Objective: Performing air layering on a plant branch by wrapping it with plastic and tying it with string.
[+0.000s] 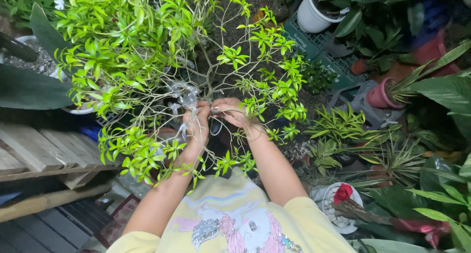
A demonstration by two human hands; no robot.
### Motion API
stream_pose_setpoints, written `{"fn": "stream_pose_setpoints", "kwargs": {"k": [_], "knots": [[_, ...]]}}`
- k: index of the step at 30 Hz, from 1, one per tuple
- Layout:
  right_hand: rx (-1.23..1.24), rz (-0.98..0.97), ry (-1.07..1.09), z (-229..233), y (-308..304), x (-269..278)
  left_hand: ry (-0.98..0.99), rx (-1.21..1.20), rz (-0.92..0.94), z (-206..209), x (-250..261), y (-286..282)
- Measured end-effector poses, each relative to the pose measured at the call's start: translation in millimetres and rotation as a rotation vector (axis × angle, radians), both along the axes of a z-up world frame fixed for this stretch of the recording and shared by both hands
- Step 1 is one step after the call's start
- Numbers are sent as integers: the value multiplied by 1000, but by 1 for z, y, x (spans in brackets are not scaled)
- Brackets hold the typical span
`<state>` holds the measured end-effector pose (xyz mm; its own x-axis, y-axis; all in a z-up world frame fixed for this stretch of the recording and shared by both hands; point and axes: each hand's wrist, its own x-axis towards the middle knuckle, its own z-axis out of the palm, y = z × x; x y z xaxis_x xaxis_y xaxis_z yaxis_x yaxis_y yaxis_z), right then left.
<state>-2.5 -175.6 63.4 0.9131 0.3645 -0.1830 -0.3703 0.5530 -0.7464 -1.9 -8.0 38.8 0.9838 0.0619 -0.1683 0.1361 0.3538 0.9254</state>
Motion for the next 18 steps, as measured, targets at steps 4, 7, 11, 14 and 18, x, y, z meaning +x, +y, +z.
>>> {"fn": "stream_pose_setpoints", "kwargs": {"k": [4,7,11,14,18], "knots": [[-31,25,44,2,-1,6,25,171,76,-18,4,-3],[-62,20,61,-1,-3,7,19,104,72,-26,5,-4],[-101,-20,103,14,2,2,-22,261,-40,7,0,3],[-114,-39,103,18,2,3,-65,304,-97,5,1,2],[-142,-30,63,6,-3,7,-49,108,-115,-22,11,1]]}}
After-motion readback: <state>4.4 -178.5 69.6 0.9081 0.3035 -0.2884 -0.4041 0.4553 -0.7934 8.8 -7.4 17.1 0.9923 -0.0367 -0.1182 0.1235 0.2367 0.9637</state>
